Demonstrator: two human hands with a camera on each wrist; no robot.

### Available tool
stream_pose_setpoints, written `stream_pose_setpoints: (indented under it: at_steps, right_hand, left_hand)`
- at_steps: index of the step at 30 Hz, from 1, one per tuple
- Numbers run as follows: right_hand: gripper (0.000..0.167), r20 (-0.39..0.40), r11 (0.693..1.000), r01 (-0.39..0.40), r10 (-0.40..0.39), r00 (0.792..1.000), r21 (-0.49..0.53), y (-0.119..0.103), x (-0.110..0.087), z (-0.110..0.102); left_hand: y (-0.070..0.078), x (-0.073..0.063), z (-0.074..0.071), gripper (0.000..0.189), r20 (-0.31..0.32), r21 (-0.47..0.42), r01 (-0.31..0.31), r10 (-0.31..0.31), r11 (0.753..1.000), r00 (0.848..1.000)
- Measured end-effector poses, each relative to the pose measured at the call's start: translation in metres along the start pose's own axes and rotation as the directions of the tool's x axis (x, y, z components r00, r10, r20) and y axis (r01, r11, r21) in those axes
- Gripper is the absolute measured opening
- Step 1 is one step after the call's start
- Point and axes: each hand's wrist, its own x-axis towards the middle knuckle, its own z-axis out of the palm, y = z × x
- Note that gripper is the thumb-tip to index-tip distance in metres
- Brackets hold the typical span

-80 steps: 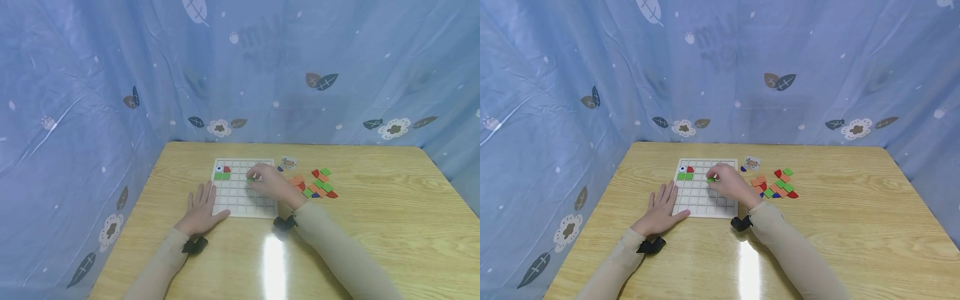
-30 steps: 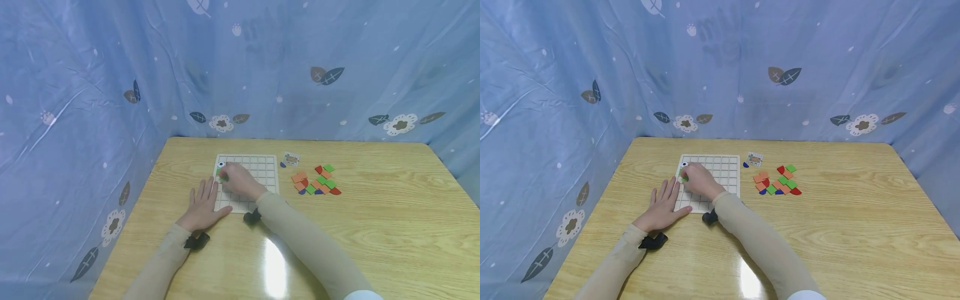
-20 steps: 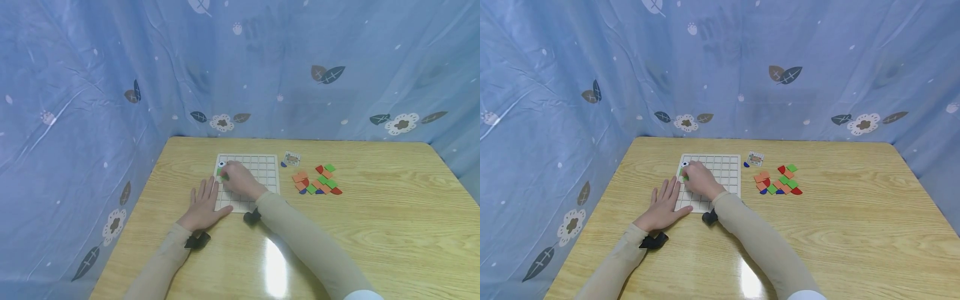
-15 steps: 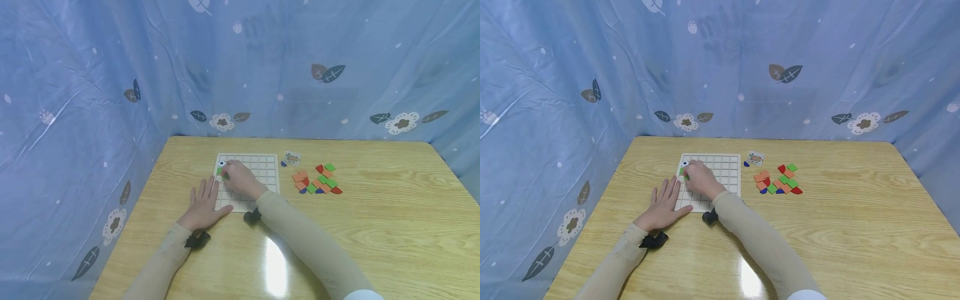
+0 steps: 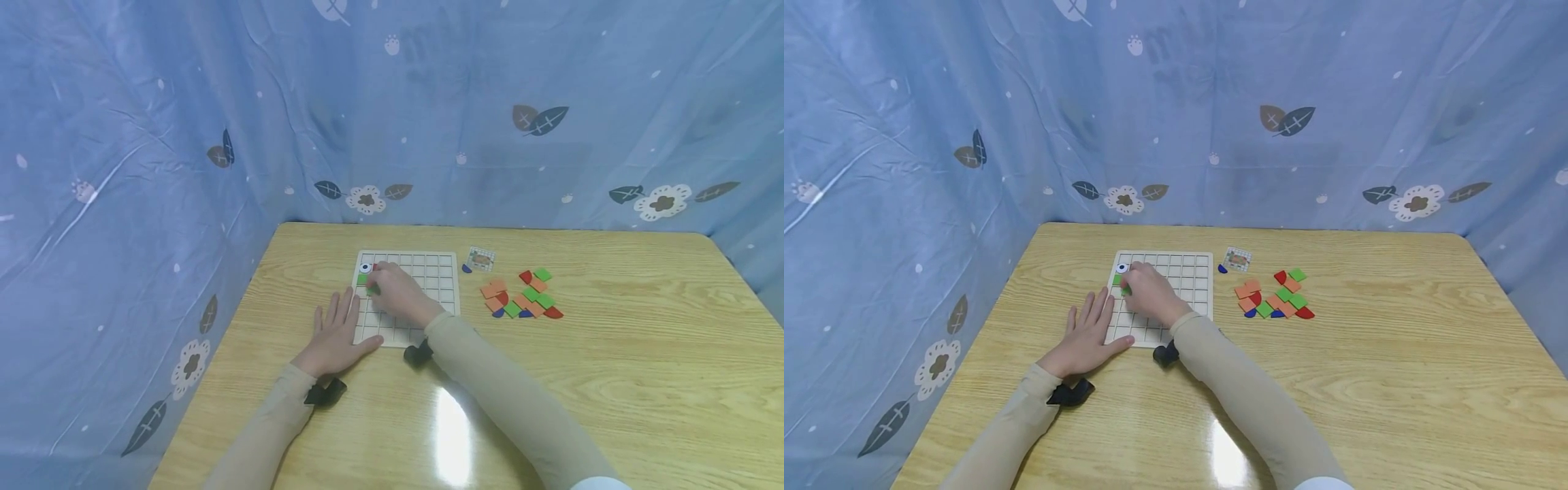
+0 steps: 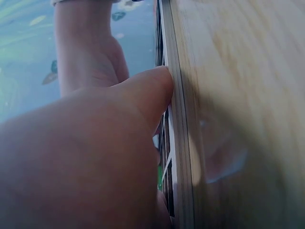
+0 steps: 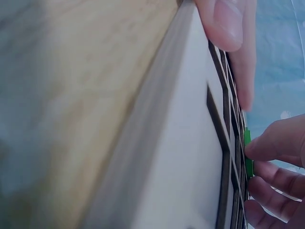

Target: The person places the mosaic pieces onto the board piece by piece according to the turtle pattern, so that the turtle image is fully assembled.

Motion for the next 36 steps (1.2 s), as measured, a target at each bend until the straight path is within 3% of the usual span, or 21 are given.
stream_pose_setpoints:
  at_steps: [17, 26, 31, 36]
  right_hand:
    - [0.022, 0.028, 1.0, 0.012, -0.013, 1.0, 0.029, 0.002, -0.002, -0.004]
    - [0.022, -0.026, 0.998, -0.014, 0.015, 1.0, 0.058, 0.005, -0.007, -0.012]
    - [0.026, -0.045, 0.995, -0.042, 0.046, 0.998, 0.086, 0.006, -0.019, -0.026]
    - [0.026, -0.07, 0.996, -0.048, 0.053, 0.996, 0.074, 0.007, -0.043, -0.043]
  left_hand:
    - [0.0, 0.0, -0.001, 0.106, -0.007, 0.0, -0.008, 0.008, 1.0, 1.0]
    - [-0.001, -0.001, -0.002, 0.106, -0.005, -0.002, -0.003, 0.003, 1.0, 1.0]
    - [-0.002, -0.001, -0.001, 0.106, -0.007, 0.003, 0.004, -0.004, 1.0, 1.0]
    - [-0.001, 0.0, -0.001, 0.106, -0.01, -0.014, -0.007, 0.007, 1.0, 1.0]
